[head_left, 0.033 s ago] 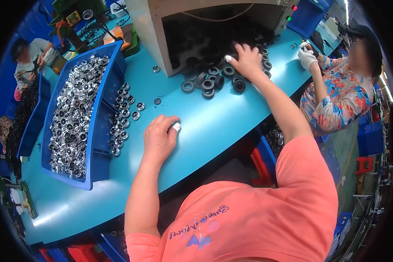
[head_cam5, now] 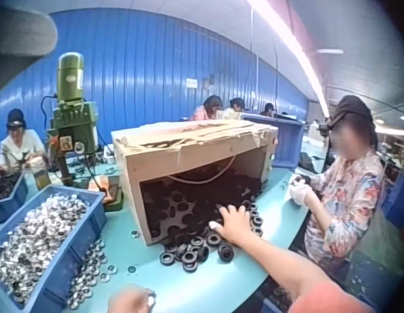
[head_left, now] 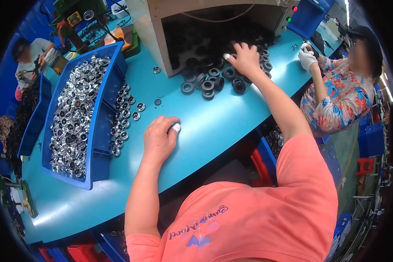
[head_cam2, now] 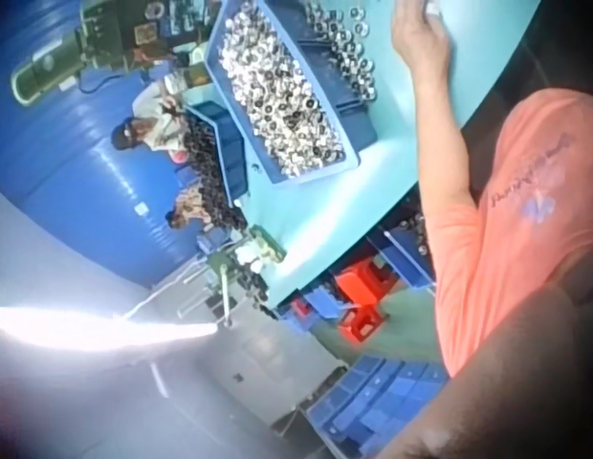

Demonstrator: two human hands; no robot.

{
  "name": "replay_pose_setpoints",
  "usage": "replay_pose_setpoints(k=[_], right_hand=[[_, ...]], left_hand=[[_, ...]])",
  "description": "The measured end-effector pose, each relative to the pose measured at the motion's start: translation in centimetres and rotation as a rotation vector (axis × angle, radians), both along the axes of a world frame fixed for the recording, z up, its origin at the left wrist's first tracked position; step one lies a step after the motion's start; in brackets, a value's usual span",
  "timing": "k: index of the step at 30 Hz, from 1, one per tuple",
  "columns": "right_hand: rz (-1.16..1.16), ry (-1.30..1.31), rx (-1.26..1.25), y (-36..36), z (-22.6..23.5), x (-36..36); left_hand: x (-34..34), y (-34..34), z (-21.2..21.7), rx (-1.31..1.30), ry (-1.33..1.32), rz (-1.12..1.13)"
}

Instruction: Assembling small plastic and metal components at a factory workbench.

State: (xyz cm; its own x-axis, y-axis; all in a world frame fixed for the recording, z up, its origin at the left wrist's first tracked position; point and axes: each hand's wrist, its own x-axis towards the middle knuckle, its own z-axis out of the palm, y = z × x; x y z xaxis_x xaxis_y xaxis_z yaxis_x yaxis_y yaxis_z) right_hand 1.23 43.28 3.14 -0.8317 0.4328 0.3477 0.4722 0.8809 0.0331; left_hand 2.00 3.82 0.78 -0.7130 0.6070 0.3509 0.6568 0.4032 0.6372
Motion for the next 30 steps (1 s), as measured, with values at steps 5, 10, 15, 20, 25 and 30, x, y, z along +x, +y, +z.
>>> replay_pose_setpoints(k=[5, 10, 15, 20, 25, 30], right_hand=[[0.207, 0.049, -0.028, 1.1, 0.2, -7.9], [0.369, 0.244, -0.122, -0.4, -0.8, -13.0], [0.469, 0.139, -0.313, -1.9, 1.1, -7.6], [0.719, 0.098, -0.017, -9.7, 0.6, 4.3], [0.738, 0.195, 0.074, -6.4, -1.0, 1.2], [0.592, 0.102, -0.181, -4.0, 0.3, -3.7]], left_hand=[[-0.3, -0.1, 0.1, 0.005, -0.051, 0.004], [-0.8, -0.3, 0.2, 0.118, -0.199, -0.018], [-0.6, -0.7, -0.2, 0.131, -0.257, 0.005], [-0.3, -0.2, 0.0, 0.028, -0.083, -0.026], [-0.3, -0.3, -0.2, 0.006, -0.028, -0.028], [-0.6, -0.2, -0.1, 0.001, -0.064, -0.018]])
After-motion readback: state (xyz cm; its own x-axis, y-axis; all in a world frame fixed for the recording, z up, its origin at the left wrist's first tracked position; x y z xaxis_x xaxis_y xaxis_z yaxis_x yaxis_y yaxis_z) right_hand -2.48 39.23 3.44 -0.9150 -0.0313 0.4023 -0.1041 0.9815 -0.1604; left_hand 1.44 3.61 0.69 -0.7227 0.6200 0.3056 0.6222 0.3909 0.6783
